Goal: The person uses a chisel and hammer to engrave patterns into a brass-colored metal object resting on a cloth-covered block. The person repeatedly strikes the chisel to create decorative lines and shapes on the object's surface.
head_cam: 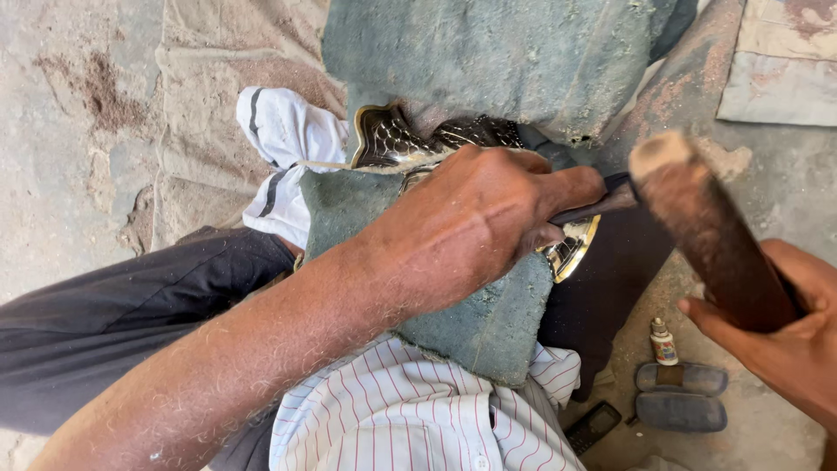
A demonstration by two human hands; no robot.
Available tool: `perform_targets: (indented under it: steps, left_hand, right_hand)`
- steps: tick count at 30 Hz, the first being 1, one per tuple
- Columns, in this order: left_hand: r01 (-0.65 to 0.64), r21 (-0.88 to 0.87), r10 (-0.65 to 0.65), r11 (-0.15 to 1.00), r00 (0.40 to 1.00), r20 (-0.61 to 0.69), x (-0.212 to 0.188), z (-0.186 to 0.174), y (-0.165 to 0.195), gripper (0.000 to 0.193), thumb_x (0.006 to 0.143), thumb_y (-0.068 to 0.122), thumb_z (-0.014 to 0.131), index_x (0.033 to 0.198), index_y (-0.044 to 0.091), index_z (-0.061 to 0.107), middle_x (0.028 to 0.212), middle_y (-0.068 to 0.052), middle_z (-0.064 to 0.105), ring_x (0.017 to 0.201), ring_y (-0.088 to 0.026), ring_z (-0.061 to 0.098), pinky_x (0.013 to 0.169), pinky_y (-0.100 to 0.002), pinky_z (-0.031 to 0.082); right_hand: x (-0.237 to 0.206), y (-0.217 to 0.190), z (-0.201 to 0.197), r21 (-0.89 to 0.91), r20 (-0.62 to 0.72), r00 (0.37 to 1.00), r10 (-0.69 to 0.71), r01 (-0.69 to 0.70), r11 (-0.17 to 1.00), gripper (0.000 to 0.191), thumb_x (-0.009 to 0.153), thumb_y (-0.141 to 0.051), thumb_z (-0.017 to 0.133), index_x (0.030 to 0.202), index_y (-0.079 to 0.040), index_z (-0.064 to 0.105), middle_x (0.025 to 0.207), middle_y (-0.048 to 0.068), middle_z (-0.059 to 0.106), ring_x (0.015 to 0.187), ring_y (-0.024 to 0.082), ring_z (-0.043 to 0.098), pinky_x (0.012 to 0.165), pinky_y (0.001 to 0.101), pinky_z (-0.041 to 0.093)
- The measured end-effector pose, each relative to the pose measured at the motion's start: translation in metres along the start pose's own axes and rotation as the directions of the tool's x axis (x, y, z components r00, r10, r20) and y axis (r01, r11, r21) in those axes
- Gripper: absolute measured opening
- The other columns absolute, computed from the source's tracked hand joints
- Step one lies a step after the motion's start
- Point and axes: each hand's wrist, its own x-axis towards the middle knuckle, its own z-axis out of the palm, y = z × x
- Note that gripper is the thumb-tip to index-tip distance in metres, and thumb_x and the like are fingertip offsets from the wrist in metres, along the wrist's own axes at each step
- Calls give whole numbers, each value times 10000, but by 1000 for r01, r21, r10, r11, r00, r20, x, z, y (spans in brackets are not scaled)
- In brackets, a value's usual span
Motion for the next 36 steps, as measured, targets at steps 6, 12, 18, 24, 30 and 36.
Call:
perform_targets:
  steps: [6,12,18,24,30,36]
  left_hand:
    - [-17,45,18,999,1000,-21,-6,5,-5,423,921,205,683,1318,70,625,1026,-139,760,828,-288,765,678,-410,631]
    - [-175,-137,146,975,969,-197,-6,-2,-1,337,1060,225,667,1342,59,586,1191,-149,729,951,-242,784,808,-302,692]
    - [-88,-10,88,996,996,5,12,-2,3,372,917,235,711,1235,45,677,1008,-130,781,848,-265,779,759,-397,633]
    - [-100,-8,98,995,959,267,28,6,-4,373,942,41,641,1306,114,675,970,-120,778,842,-206,768,788,-355,633]
    - [-279,55,252,959,921,298,35,17,-8,126,962,69,608,1047,77,701,845,-125,723,809,-195,750,777,-314,632]
    - [-272,-18,264,962,909,322,45,20,-7,286,954,64,539,1171,107,721,777,-77,692,736,-170,738,642,-318,605]
  right_hand:
    - [-23,-28,-23,356,-83,905,-418,418,836,292,996,-224,806,1093,-89,567,742,93,605,577,132,610,562,317,508]
    - [-49,-61,-7,210,-50,953,-298,301,930,255,820,-42,829,1006,3,661,773,140,661,604,196,645,523,336,537]
    - [-67,-79,31,661,-119,957,-266,276,698,374,825,67,750,1172,45,611,928,135,686,820,170,693,712,340,591]
    - [-94,-70,57,891,-250,891,-378,364,270,448,842,62,734,1239,-2,535,941,93,683,820,156,720,728,331,633]
    - [-105,-44,83,618,-310,924,-224,375,691,262,835,122,749,1045,58,607,838,135,672,708,174,689,656,328,601]
    - [-116,-30,108,420,-410,897,-169,350,837,201,779,71,849,853,26,667,747,122,678,635,154,625,616,299,507]
